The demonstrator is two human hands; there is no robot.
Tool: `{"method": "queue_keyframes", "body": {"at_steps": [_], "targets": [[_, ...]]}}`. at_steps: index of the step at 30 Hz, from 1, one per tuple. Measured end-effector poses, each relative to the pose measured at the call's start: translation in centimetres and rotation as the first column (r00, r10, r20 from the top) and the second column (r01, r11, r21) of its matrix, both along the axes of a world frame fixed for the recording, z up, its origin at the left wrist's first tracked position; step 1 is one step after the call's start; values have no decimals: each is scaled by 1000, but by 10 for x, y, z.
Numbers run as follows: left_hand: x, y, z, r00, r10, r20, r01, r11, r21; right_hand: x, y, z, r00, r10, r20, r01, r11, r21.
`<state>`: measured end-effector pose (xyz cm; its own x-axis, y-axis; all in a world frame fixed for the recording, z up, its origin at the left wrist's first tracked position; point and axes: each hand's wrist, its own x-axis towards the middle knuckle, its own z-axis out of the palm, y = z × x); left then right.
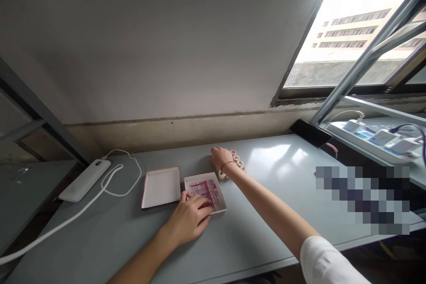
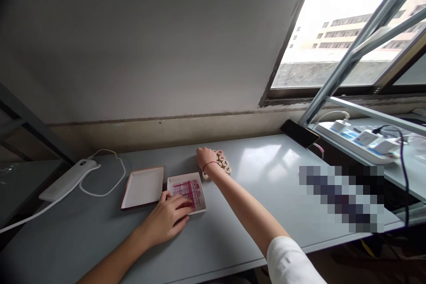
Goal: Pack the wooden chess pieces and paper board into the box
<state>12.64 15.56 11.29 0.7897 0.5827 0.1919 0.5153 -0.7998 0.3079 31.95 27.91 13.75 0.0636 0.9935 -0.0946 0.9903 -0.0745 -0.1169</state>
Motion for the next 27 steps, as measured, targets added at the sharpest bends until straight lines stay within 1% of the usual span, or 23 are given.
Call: {"method": "queue_keyframes", "body": {"at_steps": [2, 4, 6, 7, 8, 10, 12, 13, 14, 15, 17, 20, 22, 24, 27], "targets": [[0, -1, -1, 1000, -9, 1, 9, 1000, -9, 0, -5, 4, 1000, 10, -10, -10, 1000, 23], [1, -2, -2, 1000, -19, 14, 19, 1000, -14, 0, -15, 9, 995, 65, -82, -56, 993, 105], [3, -4, -3, 999, -25, 44, 26, 1000, -2, 0, -30, 10, 958, 180, -225, -125, 963, 238], [4, -4, -3, 997, -18, 73, 16, 1000, 17, 0, -39, 9, 919, 248, -306, -152, 940, 306], [5, -4, -2, 993, 7, 114, -12, 999, 41, 0, -49, 6, 872, 309, -381, -167, 918, 361], [7, -1, -2, 968, 109, 227, -134, 986, 99, -3, -66, -2, 776, 391, -495, -170, 885, 433], [7, 3, -3, 911, 238, 337, -299, 944, 141, -7, -80, -12, 693, 443, -568, -154, 861, 484], [6, 6, -5, 883, 285, 373, -363, 919, 155, -10, -85, -17, 659, 460, -595, -144, 853, 501], [5, 8, -6, 863, 317, 393, -406, 898, 168, -13, -90, -20, 628, 473, -618, -136, 849, 511], [4, 11, -8, 856, 327, 400, -424, 888, 181, -16, -93, -23, 602, 483, -636, -132, 846, 516], [1, 16, -11, 861, 320, 396, -422, 884, 204, -21, -98, -25, 565, 498, -657, -131, 841, 525], [-2, 20, -12, 881, 293, 370, -391, 893, 224, -24, -101, -26, 555, 510, -657, -132, 834, 536], [-3, 22, -10, 893, 301, 334, -381, 901, 206, -22, -101, -26, 558, 499, -663, -140, 844, 517], [-3, 23, -6, 898, 331, 289, -389, 905, 172, -17, -100, -27, 567, 472, -675, -143, 864, 483], [-5, 27, 0, 888, 397, 234, -435, 890, 140, -7, -97, -26, 618, 425, -662, -96, 876, 472]]}}
